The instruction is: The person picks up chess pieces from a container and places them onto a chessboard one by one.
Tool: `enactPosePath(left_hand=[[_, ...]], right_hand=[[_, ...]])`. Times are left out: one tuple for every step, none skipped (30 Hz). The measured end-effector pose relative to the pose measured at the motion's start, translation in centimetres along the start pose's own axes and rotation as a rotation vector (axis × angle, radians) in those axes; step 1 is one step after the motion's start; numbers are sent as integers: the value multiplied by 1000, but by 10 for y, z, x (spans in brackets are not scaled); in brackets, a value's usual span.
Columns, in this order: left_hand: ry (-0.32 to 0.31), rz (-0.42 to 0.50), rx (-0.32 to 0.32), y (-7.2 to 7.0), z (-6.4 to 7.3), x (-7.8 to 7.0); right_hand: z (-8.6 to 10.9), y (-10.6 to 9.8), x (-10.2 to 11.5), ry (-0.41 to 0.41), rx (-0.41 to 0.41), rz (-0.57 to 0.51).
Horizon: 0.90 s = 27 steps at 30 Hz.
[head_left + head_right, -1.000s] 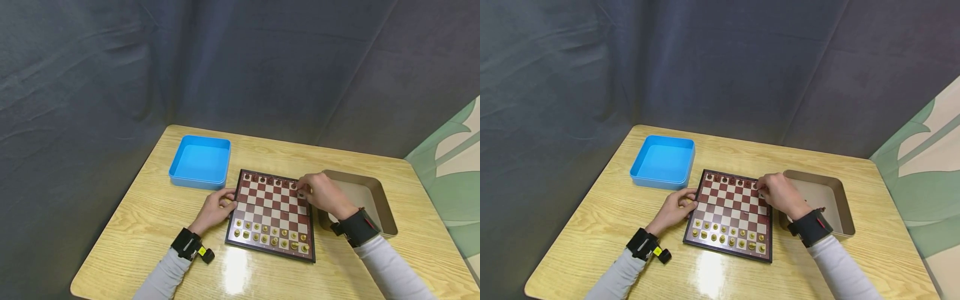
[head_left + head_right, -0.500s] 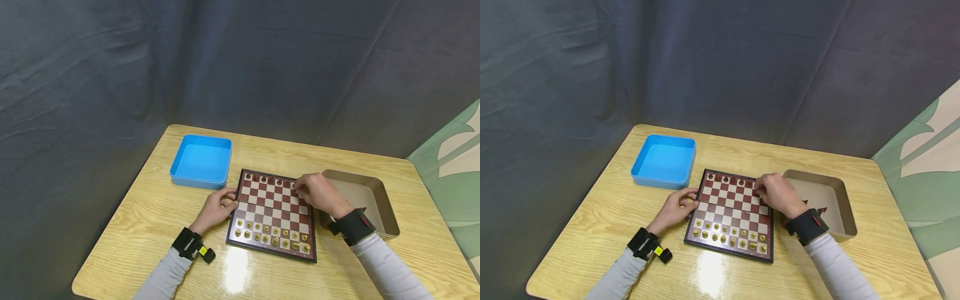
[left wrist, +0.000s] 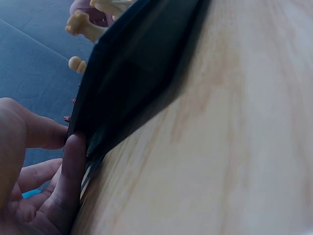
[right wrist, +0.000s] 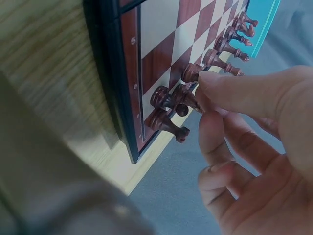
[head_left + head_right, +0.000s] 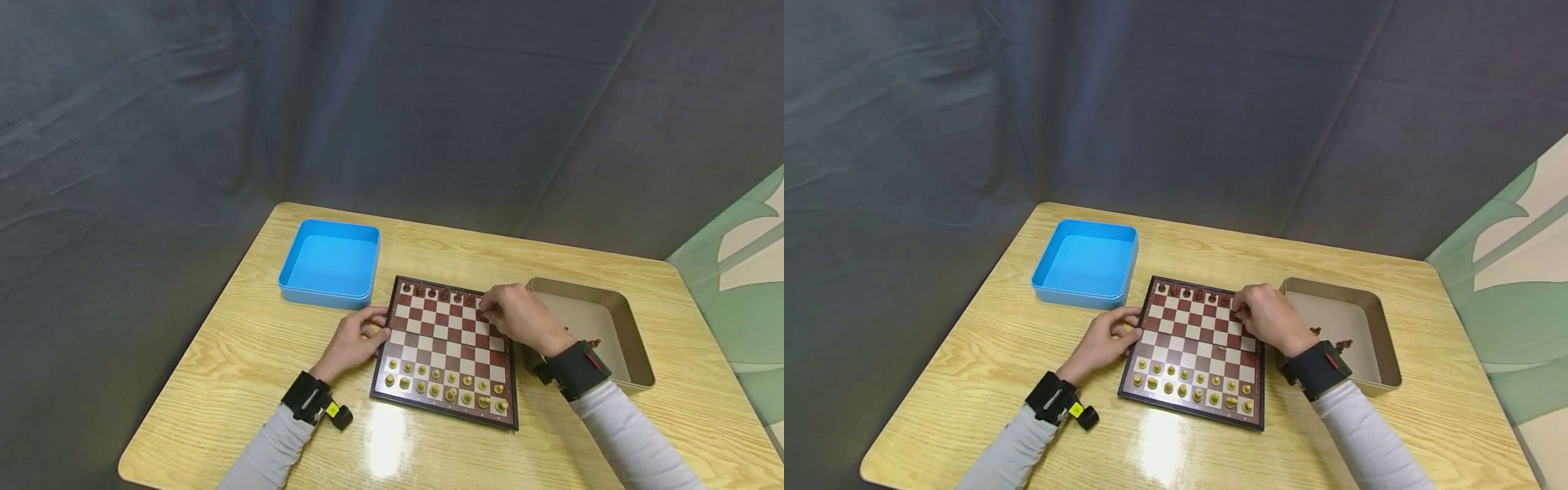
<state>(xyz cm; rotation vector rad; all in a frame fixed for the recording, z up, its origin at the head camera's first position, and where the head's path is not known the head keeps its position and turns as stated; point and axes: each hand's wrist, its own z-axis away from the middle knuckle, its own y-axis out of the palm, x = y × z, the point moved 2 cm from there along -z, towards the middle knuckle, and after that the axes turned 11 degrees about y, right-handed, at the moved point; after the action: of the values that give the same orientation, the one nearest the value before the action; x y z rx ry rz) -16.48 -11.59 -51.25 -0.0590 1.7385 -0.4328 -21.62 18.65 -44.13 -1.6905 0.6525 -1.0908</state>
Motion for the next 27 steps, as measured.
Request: enactPosePath(left_hand=[[-1,-2,0,0,0,0],[-2,-4,1,0,0,0],[-2,-6,0,0,0,0],[0,-7,1,0,0,-1],[2,-8,1,0,0,-1],[4,-7,2,0,0,-1],[7,-6,2,0,0,-1],[8,-7,3,-1,1,-2],[9,-8,3,-1,1,-2],[10,-7,2,-1,1,-2],[11,-7,2,-1,1,-3],[12,-8,1,-1,1,-3],[12,-10,0,-1,1,-3],[13,-11,-1,-1,1,-3],[13,-11,-2,-1,1,-3],[14,-11,-3,-1,1,-3],[15,-11,-3,-1,1,-3],[15,-11,-3,-1,1,-3],[15,-10,-3,-1,1,-3],[16,-10,-2,-1,1,-3],[17,-8,-2,-1,1,-3],[17,-7,-1,-1,1,-3],[18,-7,0,-1,1,-2],[18,-8,0,-1,1,-2],[19,-10,1,0,1,-2],[20,-12,2,0,1,-2],[21,-13,2,0,1,-2]], right_hand=[[0,0,0,4,3,-3],[0,1,0,9,5,-6],[0,1,-1,13,8,-8],[0,1,-1,15,12,-9],[0,2,-1,18,15,-10],[0,2,-2,19,18,-10],[1,2,-2,19,20,-11],[1,3,-2,19,21,-11],[1,3,-2,18,21,-10],[1,3,-2,15,20,-10],[1,3,-2,13,18,-9],[1,3,-2,11,16,-7],[1,3,-1,11,14,-7],[0,3,-1,11,14,-7],[0,2,-1,10,13,-7],[0,2,-1,9,13,-7],[0,2,-1,8,13,-7],[0,2,-1,9,13,-7],[0,2,-1,9,14,-10],[0,2,-1,7,13,-11],[0,2,-2,7,13,-13],[0,2,-2,7,14,-14],[1,2,-2,8,14,-16],[1,2,-2,9,15,-18],[1,2,-2,11,15,-20],[1,3,-3,12,16,-20],[1,3,-3,14,15,-21]])
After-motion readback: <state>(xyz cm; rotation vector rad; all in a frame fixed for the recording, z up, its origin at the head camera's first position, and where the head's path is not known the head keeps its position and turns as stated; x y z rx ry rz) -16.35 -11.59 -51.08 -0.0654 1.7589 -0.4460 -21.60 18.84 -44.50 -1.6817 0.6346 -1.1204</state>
